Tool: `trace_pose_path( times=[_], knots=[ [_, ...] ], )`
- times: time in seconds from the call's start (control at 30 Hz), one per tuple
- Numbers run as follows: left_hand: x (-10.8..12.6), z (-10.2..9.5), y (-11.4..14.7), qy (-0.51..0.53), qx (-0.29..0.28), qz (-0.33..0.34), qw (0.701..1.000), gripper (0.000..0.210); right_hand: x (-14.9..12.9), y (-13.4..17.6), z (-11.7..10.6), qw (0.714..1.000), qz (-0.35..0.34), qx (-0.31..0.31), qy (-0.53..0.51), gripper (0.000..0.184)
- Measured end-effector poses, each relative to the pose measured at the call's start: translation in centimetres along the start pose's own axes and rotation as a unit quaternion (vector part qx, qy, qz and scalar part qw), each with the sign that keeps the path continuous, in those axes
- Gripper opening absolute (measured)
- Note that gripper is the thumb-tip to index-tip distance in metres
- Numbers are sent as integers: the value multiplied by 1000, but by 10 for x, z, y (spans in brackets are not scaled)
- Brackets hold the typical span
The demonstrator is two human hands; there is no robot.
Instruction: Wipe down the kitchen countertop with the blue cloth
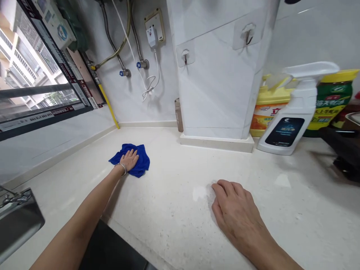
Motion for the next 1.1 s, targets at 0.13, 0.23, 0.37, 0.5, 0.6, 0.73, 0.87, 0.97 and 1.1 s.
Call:
trace_pose_path(
  times=[0.13,0.23,0.37,0.5,0.6,0.73,0.87,0.97,1.1],
  knots=[
    [-2,4,-21,1,3,2,1000,63,4,1,2,1000,5,1,-12,36],
    [-1,7,-37,1,9,-4,1000,63,6,2,4,1000,10,0,-24,35],
    [3,9,-54,3,15,-15,1000,64,9,3,6,999,12,6,-35,35],
    [5,11,-66,4,15,-28,999,65,9,3,6,999,21,-7,-39,34],
    [8,11,-67,5,17,-34,999,67,7,2,4,999,30,-13,-33,35],
    [18,8,-49,4,15,-37,999,70,3,-1,-1,999,29,-18,-19,36],
    [35,0,-16,0,14,-25,1000,71,0,-4,-6,999,27,-31,-15,34],
    [50,-7,13,-1,13,-6,1000,71,3,-4,-3,998,27,-55,-1,29],
    [72,-14,57,4,12,28,1000,72,8,-1,7,997,52,-65,4,33]
  ],
)
Point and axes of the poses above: each hand's wrist, its own y-axis away from the middle knuckle, its own z-axis out of the palm, x = y × z, the point moved 1 cm from there along -y, towards the middle knuckle, and after that the axes turned 10 degrees about x, right-handed, at the moved point
